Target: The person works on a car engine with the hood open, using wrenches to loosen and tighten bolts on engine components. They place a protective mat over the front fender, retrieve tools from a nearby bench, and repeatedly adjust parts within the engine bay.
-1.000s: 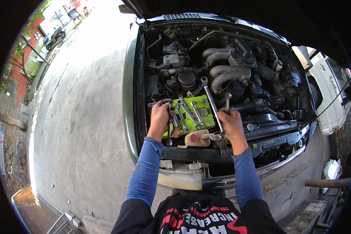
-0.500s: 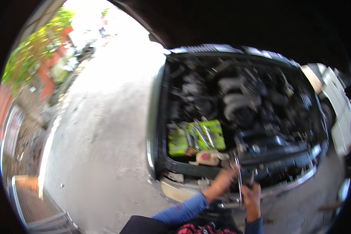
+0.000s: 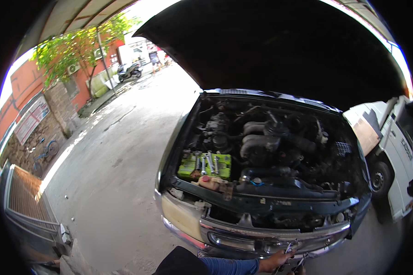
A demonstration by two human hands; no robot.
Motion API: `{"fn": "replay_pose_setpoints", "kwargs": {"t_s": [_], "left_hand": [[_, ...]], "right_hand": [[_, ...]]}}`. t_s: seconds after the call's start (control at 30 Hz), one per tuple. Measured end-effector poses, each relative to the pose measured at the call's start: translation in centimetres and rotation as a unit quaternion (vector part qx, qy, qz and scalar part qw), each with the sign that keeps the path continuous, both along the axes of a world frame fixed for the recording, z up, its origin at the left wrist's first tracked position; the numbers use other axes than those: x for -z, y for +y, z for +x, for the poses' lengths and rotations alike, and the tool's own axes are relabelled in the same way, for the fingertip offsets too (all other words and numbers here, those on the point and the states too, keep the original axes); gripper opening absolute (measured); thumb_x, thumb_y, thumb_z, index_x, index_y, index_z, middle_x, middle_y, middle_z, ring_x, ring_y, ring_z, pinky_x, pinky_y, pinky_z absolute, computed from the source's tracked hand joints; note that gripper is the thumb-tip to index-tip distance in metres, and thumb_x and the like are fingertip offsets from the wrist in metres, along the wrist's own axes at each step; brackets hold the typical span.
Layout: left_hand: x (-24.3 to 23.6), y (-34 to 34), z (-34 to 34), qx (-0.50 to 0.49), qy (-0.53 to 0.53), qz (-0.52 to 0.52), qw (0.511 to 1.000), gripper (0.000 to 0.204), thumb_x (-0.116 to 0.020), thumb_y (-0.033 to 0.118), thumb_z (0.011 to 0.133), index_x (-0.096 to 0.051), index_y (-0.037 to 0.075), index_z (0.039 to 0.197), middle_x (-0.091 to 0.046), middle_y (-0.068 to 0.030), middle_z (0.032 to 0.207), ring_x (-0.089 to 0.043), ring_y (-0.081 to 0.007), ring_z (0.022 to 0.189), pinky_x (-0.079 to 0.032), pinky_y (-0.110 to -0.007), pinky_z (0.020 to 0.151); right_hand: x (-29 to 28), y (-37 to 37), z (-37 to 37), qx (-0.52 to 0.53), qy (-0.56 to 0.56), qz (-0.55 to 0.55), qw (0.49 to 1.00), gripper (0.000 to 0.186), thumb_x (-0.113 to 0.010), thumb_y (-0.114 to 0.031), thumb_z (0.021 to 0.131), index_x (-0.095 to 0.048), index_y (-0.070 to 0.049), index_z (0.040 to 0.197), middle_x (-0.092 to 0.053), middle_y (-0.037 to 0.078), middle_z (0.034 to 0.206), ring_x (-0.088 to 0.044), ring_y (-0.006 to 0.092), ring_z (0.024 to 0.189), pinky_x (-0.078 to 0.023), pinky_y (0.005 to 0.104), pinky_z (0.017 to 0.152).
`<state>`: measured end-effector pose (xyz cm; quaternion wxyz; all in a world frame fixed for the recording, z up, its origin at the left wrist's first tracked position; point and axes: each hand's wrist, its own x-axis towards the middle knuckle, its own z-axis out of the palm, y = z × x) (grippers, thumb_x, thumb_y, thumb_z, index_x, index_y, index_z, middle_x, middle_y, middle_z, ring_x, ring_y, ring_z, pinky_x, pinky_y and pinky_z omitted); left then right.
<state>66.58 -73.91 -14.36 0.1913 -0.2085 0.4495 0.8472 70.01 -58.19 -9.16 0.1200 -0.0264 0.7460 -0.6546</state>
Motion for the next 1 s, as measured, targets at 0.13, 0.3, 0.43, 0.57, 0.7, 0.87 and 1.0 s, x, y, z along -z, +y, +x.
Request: {"fn": "replay_pose_setpoints", "kwargs": {"t_s": [0.13,0.3,0.43,0.57,0.7,0.87,1.0], "left_hand": [[-1.5,11.0,-2.0,0.105,0.011,0.040,0.994,0.056,-0.066,0.065,0.090,-0.064,0.011,0.099,-0.051,0.0067,0.072,-0.045,-0.0067,0.061,-0.039,-0.027,0.053],[2.8,17.9,-6.1,0.139,-0.025,-0.005,0.990,0.052,-0.058,0.062,0.097,-0.064,0.010,0.098,-0.058,0.0024,0.071,-0.050,-0.0085,0.053,-0.036,-0.027,0.045],[1.1,20.9,-10.8,0.216,-0.047,-0.026,0.975,0.052,-0.055,0.062,0.098,-0.065,0.011,0.099,-0.054,0.0021,0.069,-0.046,-0.0094,0.052,-0.035,-0.026,0.046],[0.6,24.3,-15.7,0.238,-0.058,0.004,0.969,0.049,-0.052,0.056,0.102,-0.059,0.008,0.100,-0.046,0.0034,0.068,-0.039,-0.0071,0.051,-0.035,-0.026,0.047],[-0.5,28.1,-22.1,0.276,-0.067,0.031,0.958,0.048,-0.051,0.055,0.103,-0.057,0.007,0.100,-0.043,0.0038,0.065,-0.037,-0.0072,0.049,-0.035,-0.026,0.046],[-5.0,32.1,-31.1,0.279,-0.057,0.019,0.958,0.047,-0.049,0.054,0.104,-0.055,0.008,0.101,-0.037,0.0044,0.062,-0.032,-0.0074,0.047,-0.031,-0.025,0.045],[-6.7,36.6,-38.4,0.290,-0.021,0.010,0.957,0.045,-0.049,0.053,0.104,-0.056,0.008,0.101,-0.036,0.0047,0.063,-0.032,-0.0069,0.049,-0.030,-0.025,0.044]], "right_hand": [[4.2,12.7,-0.7,0.091,0.157,0.209,0.961,0.031,-0.068,-0.014,0.095,-0.062,-0.004,0.124,-0.062,0.007,0.097,-0.059,0.0145,0.079,-0.048,0.0271,0.062],[-5.2,15.1,-4.3,-0.061,0.100,0.277,0.954,0.044,-0.063,-0.007,0.080,-0.064,0.001,0.123,-0.063,0.022,0.119,-0.062,0.0421,0.109,-0.051,0.0445,0.094],[-8.5,22.5,-7.2,-0.073,0.090,0.216,0.969,0.037,-0.070,-0.013,0.083,-0.068,-0.003,0.119,-0.063,0.017,0.119,-0.063,0.0367,0.106,-0.052,0.0414,0.092],[-16.3,28.4,-12.8,-0.245,0.136,-0.049,0.959,0.029,-0.073,-0.014,0.086,-0.069,-0.002,0.113,-0.061,0.014,0.114,-0.064,0.0304,0.100,-0.052,0.0376,0.088],[-22.1,30.3,-20.5,-0.402,0.333,-0.178,0.834,0.025,-0.073,-0.020,0.091,-0.068,-0.003,0.109,-0.061,0.011,0.102,-0.061,0.0223,0.083,-0.050,0.0337,0.072],[-25.7,32.1,-28.1,-0.484,0.398,-0.227,0.745,0.021,-0.070,-0.029,0.094,-0.070,-0.008,0.098,-0.059,0.010,0.102,-0.054,0.0253,0.075,-0.044,0.0367,0.061],[-26.5,36.3,-33.5,-0.436,0.464,-0.209,0.742,0.015,-0.066,-0.020,0.095,-0.068,-0.006,0.091,-0.060,0.010,0.096,-0.054,0.0238,0.071,-0.041,0.0363,0.058]]}}
